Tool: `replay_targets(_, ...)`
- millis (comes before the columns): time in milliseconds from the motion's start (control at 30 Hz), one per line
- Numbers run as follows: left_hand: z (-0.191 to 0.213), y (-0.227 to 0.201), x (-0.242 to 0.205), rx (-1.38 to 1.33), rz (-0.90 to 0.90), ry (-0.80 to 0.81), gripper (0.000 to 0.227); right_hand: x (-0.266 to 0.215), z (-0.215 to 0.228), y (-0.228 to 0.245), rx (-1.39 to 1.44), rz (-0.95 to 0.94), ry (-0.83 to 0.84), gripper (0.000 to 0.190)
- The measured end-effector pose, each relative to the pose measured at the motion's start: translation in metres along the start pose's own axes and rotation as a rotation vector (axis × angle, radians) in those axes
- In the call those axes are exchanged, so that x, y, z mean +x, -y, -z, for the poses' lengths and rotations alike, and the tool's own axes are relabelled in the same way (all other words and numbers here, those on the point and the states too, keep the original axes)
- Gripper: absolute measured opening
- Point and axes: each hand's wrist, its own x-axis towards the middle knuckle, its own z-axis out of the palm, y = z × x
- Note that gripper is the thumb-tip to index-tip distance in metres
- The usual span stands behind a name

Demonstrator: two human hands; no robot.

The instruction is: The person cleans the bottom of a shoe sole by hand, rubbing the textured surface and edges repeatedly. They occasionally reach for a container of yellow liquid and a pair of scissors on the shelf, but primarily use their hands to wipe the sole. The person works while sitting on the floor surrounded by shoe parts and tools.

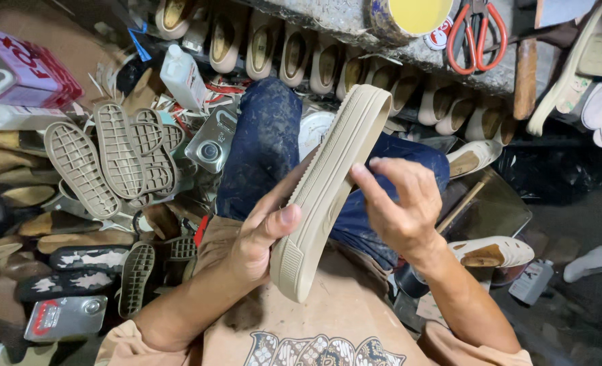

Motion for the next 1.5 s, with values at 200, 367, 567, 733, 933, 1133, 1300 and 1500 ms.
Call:
replay_targets(200, 0.003, 0.002, -0.003, 0.017, -0.025, -0.028, 0.075, -0.004, 0.004, 0.000, 0.109, 0.045, -0.029, 0.022)
replay_targets(367, 0.004, 0.001, 0.001, 0.036, -0.051, 0.004, 0.076, 0.001, -0.009, 0.002, 0.047, -0.004, -0.024, 0.016)
replay_targets(567, 0.027, 0.019, 0.009, -0.122, -0.076, -0.008, 0.078, 0.003, -0.011, 0.020, 0.238, -0.009, 0.012, 0.027)
replay_targets(733, 0.029, 0.016, 0.015, -0.097, -0.075, -0.027, 0.074, 0.003, -0.002, 0.041, 0.336, -0.107, 0.070, 0.029)
replay_targets(933, 0.034, 0.020, 0.021, -0.247, -0.043, -0.023, 0.070, -0.009, 0.000, 0.050, 0.413, -0.094, 0.069, 0.024)
replay_targets(1133, 0.019, 0.012, 0.014, -0.203, -0.034, -0.029, 0.072, 0.001, -0.004, 0.024, 0.269, -0.008, 0.049, 0.027)
replay_targets(1300, 0.010, 0.000, 0.011, -0.198, -0.092, -0.072, 0.074, 0.005, -0.010, 0.043, 0.311, -0.006, 0.030, 0.026)
replay_targets(1500, 0.020, 0.000, 0.014, -0.286, -0.127, -0.017, 0.080, 0.015, 0.017, 0.073, 0.510, -0.155, 0.159, 0.018)
